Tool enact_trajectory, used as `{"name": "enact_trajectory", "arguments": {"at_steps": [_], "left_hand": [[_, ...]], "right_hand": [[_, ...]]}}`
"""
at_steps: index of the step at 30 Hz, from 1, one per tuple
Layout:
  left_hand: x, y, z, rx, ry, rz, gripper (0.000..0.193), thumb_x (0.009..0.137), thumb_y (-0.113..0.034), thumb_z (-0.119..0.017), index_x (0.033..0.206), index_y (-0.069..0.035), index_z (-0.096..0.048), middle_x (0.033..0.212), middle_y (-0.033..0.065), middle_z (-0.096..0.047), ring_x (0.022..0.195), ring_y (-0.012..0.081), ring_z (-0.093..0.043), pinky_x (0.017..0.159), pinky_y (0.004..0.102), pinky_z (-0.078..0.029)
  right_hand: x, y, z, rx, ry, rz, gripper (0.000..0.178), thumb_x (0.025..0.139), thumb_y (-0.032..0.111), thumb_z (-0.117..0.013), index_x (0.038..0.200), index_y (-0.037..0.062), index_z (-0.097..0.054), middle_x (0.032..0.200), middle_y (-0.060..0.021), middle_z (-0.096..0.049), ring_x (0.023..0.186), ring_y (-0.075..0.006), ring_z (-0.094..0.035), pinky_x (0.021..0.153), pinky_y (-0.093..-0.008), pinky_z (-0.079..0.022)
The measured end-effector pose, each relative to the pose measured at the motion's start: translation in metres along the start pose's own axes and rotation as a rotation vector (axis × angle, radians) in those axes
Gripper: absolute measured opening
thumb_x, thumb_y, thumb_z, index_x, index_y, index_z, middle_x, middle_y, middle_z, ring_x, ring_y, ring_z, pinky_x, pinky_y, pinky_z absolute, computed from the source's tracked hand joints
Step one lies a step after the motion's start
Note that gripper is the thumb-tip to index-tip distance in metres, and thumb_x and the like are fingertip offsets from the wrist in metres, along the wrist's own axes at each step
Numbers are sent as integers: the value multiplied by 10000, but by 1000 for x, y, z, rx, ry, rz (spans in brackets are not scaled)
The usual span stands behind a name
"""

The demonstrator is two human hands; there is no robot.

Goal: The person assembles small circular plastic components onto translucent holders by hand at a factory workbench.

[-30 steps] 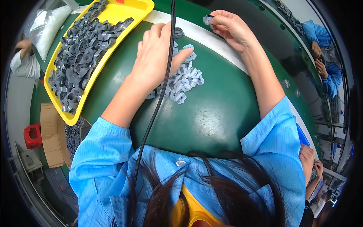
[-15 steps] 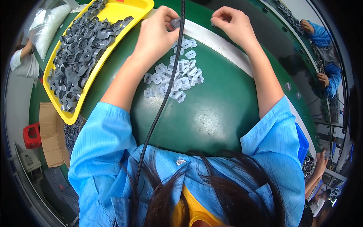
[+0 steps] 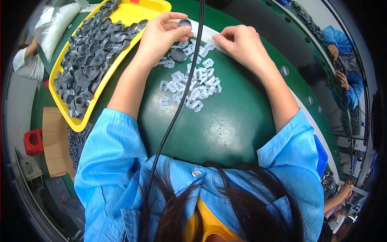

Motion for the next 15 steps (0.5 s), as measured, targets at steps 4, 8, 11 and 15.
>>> {"name": "enact_trajectory", "arguments": {"at_steps": [4,8,11,15], "left_hand": [[-3,-1,-11,171,-113,-134,365,776,-71,-658,1119,-7,-552,875,101,-670,761,115,-661,683,229,-512],[-3,-3,-19,178,-31,-126,444,767,-82,-689,1193,-80,-564,892,94,-668,796,118,-665,679,236,-513],[-7,-7,-32,38,-24,-147,471,786,-54,-675,1233,-36,-529,955,110,-661,827,127,-658,709,241,-520],[-10,-16,-37,-12,2,-166,463,787,-53,-694,1204,21,-505,931,116,-666,820,157,-666,724,250,-529]], "right_hand": [[-7,12,-12,-7,-4,156,198,731,196,-703,785,6,-693,720,-167,-660,721,-284,-658,702,-352,-516],[4,-7,-3,616,106,-77,215,722,208,-747,825,27,-696,751,-20,-654,634,-97,-570,600,-262,-462],[8,-11,-4,952,80,-52,214,739,212,-747,849,37,-691,770,-11,-647,633,-62,-540,537,-231,-396],[8,-7,-6,855,-59,25,170,772,171,-728,856,29,-685,776,-29,-659,670,-71,-569,578,-214,-427]]}}
Point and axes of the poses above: each hand's wrist, its own x-axis towards the middle knuckle, its own z-axis out of the back of the hand, y = z × x, the point moved 4 cm from there along x, towards the middle knuckle
